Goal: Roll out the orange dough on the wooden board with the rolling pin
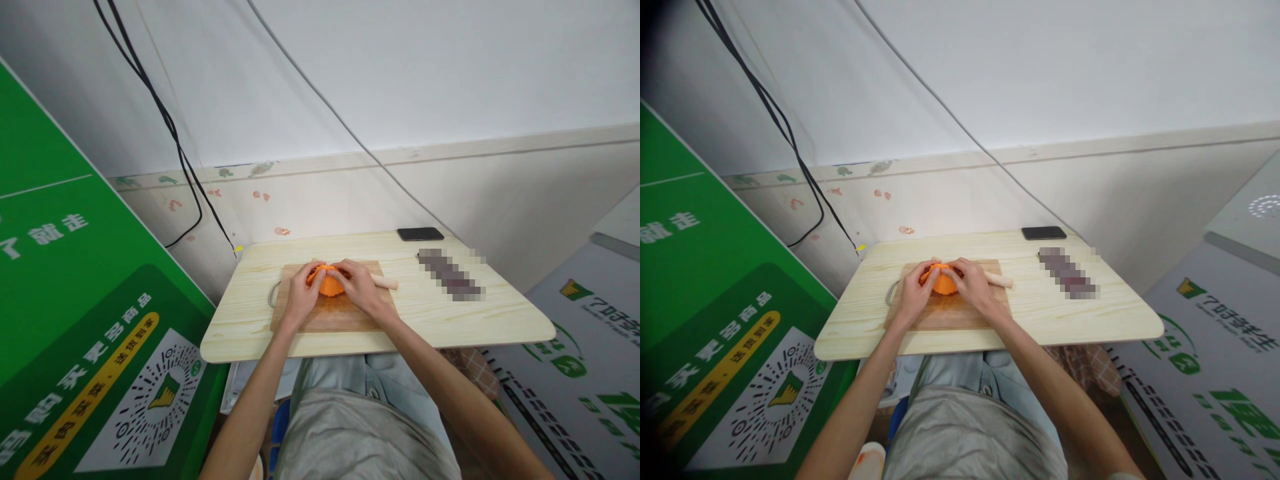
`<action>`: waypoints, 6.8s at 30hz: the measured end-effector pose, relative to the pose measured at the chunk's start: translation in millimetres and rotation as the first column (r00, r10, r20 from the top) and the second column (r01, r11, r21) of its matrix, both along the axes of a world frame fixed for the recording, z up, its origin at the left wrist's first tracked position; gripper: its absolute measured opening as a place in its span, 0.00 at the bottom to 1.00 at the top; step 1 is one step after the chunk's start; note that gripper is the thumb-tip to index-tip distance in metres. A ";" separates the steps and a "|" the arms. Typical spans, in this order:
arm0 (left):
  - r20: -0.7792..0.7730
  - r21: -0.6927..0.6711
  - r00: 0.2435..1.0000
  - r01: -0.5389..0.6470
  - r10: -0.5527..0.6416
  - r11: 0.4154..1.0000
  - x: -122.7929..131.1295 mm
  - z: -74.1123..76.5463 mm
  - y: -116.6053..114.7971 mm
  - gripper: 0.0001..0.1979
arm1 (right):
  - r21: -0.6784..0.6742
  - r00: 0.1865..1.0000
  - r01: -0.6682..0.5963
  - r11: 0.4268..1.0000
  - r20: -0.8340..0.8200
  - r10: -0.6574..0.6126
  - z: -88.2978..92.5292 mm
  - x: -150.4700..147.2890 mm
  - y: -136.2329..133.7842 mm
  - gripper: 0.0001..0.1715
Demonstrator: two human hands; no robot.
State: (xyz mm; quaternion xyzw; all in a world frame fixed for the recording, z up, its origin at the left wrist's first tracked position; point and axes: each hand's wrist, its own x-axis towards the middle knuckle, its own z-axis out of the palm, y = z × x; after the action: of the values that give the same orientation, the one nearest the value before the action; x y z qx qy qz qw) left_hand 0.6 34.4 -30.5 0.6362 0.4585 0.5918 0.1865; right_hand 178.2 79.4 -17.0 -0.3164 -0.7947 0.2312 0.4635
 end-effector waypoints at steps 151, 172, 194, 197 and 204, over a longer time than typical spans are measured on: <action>-0.815 -0.218 0.556 -0.552 0.161 0.805 -10.3 28.4 53.6 0.27 | 0.188 0.523 0.389 0.902 0.760 -0.384 17.0 13.9 24.9 0.29; -0.825 -0.397 0.562 -0.498 -0.061 0.771 -11.7 35.8 64.6 0.31 | 0.295 0.511 0.515 0.805 0.648 -0.565 1.2 13.9 -23.2 0.30; -0.839 -0.377 0.541 -0.496 -0.061 0.782 -6.4 36.5 69.2 0.32 | 0.280 0.548 0.609 0.742 0.527 -0.649 -10.5 -3.6 -78.5 0.34; -0.846 -0.359 0.531 -0.499 -0.048 0.789 -4.4 38.1 66.1 0.31 | 0.256 0.528 0.607 0.752 0.578 -0.623 -9.0 -3.3 -80.2 0.35; -0.836 -0.297 0.548 -0.495 0.028 0.817 -3.7 40.8 53.4 0.26 | 0.325 0.518 0.531 0.782 0.606 -0.604 -1.7 6.4 -68.8 0.31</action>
State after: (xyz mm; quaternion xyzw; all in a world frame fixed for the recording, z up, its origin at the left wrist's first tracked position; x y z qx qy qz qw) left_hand -3.1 87.8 10.3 0.6809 0.7218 0.1215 0.0239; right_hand 184.6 10.6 -18.7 -0.5965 -0.7695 -0.1056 0.2024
